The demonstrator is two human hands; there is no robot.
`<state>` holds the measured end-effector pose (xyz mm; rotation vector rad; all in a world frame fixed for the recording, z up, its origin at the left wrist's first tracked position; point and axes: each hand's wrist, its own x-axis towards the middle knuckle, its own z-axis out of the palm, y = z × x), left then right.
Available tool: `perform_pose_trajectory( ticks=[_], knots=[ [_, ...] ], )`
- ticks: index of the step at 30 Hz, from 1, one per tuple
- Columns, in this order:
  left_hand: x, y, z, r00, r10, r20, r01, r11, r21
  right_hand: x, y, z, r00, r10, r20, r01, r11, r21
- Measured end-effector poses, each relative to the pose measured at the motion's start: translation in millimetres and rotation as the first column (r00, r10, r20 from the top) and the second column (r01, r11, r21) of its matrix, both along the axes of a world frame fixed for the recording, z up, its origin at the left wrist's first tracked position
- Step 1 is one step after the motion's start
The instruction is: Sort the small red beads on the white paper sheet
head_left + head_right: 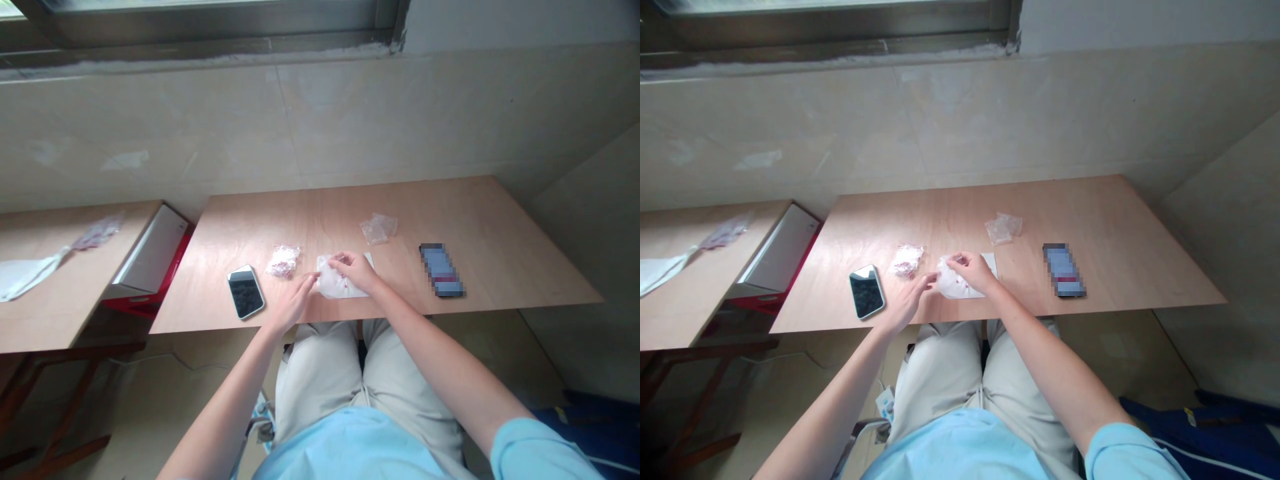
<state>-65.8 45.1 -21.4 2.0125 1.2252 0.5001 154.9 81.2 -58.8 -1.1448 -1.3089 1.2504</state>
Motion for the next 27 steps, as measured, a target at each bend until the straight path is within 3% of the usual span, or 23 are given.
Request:
perform_pose_trajectory(
  ticks=[2,5,10,17,22,27],
  knots=[
    [-25,-6,-4.1,0.99,0.134,-0.05,-0.124,0.978,0.171,18,12,-6,0.989,-0.147,-0.016,0.147,0.989,-0.026],
    [-54,-13,-15.5,0.973,0.176,-0.147,-0.123,0.942,0.312,52,35,-11,0.959,-0.284,-0.001,0.284,0.958,-0.031],
    [-65,-17,-32.3,0.971,0.135,-0.197,-0.048,0.919,0.392,107,79,-15,0.87,-0.48,0.112,0.482,0.876,0.006],
    [-54,0,-32.2,0.958,0.153,-0.243,-0.046,0.918,0.395,173,117,-20,0.722,-0.513,0.465,0.513,0.847,0.138],
    [-52,10,-27.1,0.938,0.164,-0.307,-0.036,0.923,0.383,181,101,-19,0.637,-0.57,0.518,0.521,0.815,0.255],
    [-52,14,-22.6,0.929,0.152,-0.338,-0.005,0.917,0.398,170,46,-14,0.706,-0.554,0.44,0.454,0.832,0.319]
  ],
)
